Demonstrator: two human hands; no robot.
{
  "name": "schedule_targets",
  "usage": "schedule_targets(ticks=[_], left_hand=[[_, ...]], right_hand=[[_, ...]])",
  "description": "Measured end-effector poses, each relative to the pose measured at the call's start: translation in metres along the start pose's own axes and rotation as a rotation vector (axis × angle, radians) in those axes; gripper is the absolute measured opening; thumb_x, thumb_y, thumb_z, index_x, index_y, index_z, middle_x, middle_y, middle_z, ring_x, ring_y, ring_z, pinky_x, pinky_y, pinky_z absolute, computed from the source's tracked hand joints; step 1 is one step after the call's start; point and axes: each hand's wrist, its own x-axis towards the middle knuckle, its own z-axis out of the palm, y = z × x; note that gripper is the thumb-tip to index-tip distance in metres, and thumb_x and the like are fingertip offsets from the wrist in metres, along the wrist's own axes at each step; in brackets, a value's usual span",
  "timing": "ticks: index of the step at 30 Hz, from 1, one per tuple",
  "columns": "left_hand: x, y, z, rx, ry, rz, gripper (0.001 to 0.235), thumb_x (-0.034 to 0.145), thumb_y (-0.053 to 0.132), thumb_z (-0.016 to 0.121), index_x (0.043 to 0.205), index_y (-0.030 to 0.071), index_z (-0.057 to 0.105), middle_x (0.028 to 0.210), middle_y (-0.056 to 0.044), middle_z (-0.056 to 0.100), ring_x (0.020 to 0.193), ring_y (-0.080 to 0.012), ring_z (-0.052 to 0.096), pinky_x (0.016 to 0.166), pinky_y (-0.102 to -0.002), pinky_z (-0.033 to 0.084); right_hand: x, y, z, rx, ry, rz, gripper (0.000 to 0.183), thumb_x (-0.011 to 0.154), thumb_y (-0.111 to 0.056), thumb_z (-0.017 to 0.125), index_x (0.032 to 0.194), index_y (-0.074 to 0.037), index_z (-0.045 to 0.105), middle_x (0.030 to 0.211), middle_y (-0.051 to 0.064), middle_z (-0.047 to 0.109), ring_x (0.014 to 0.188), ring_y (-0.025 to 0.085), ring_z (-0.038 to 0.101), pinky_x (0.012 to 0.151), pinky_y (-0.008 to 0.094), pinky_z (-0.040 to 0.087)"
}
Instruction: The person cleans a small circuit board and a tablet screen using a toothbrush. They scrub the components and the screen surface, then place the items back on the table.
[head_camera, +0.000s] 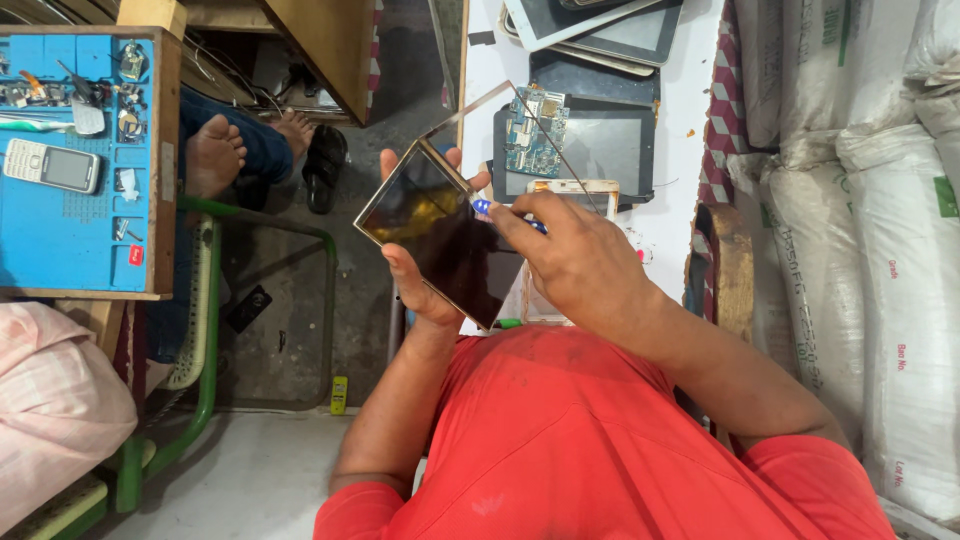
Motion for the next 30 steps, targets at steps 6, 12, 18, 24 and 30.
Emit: schedule_targets(ticks=[6, 12, 18, 24, 30], left_hand=[[-0.001, 0.002, -0.001, -0.015, 0.018, -0.014, 0.104, 0.096, 0.069, 0.062, 0.171, 0.024, 0.006, 0.16, -0.022, 0.042, 0.138, -0.0393, 0.053, 0.112, -0.056, 0.05], [0.003, 0.004, -0.007, 0.02, 0.008, 0.008, 0.102, 0.096, 0.066, 0.064, 0.17, 0.026, 0.006, 0.16, -0.023, 0.039, 0.136, -0.0372, 0.054, 0.107, -0.058, 0.055], [0.01, 0.013, -0.016, 0.03, -0.011, 0.042, 0.1, 0.097, 0.064, 0.066, 0.17, 0.026, 0.009, 0.161, -0.023, 0.04, 0.131, -0.0339, 0.056, 0.102, -0.052, 0.057], [0.008, 0.011, -0.022, 0.067, 0.046, -0.006, 0.104, 0.094, 0.068, 0.066, 0.169, 0.026, 0.007, 0.16, -0.02, 0.04, 0.136, -0.0321, 0.054, 0.106, -0.054, 0.055], [0.005, -0.003, -0.01, 0.241, -0.043, 0.053, 0.109, 0.095, 0.069, 0.067, 0.172, 0.015, 0.012, 0.157, -0.022, 0.042, 0.144, -0.0289, 0.048, 0.123, -0.044, 0.039]], right_hand=[[-0.008, -0.001, 0.002, -0.042, -0.075, 0.017, 0.05, 0.082, 0.003, 0.064, 0.131, -0.006, 0.064, 0.118, 0.013, 0.064, 0.101, 0.032, 0.068, 0.077, 0.04, 0.057], [-0.014, -0.002, 0.004, -0.094, -0.145, -0.018, 0.052, 0.08, 0.0, 0.065, 0.132, 0.0, 0.062, 0.119, 0.014, 0.06, 0.101, 0.031, 0.066, 0.08, 0.04, 0.057], [-0.026, -0.002, 0.006, -0.065, -0.229, 0.015, 0.052, 0.08, 0.0, 0.065, 0.132, -0.001, 0.061, 0.119, 0.014, 0.059, 0.1, 0.032, 0.066, 0.081, 0.041, 0.057], [-0.024, -0.016, -0.02, 0.049, -0.225, 0.039, 0.056, 0.079, 0.002, 0.063, 0.135, -0.002, 0.059, 0.121, 0.017, 0.058, 0.099, 0.034, 0.066, 0.077, 0.041, 0.057], [0.032, -0.003, -0.004, 0.004, -0.033, -0.011, 0.056, 0.086, 0.005, 0.061, 0.142, 0.0, 0.056, 0.125, 0.017, 0.057, 0.104, 0.034, 0.066, 0.081, 0.042, 0.057]])
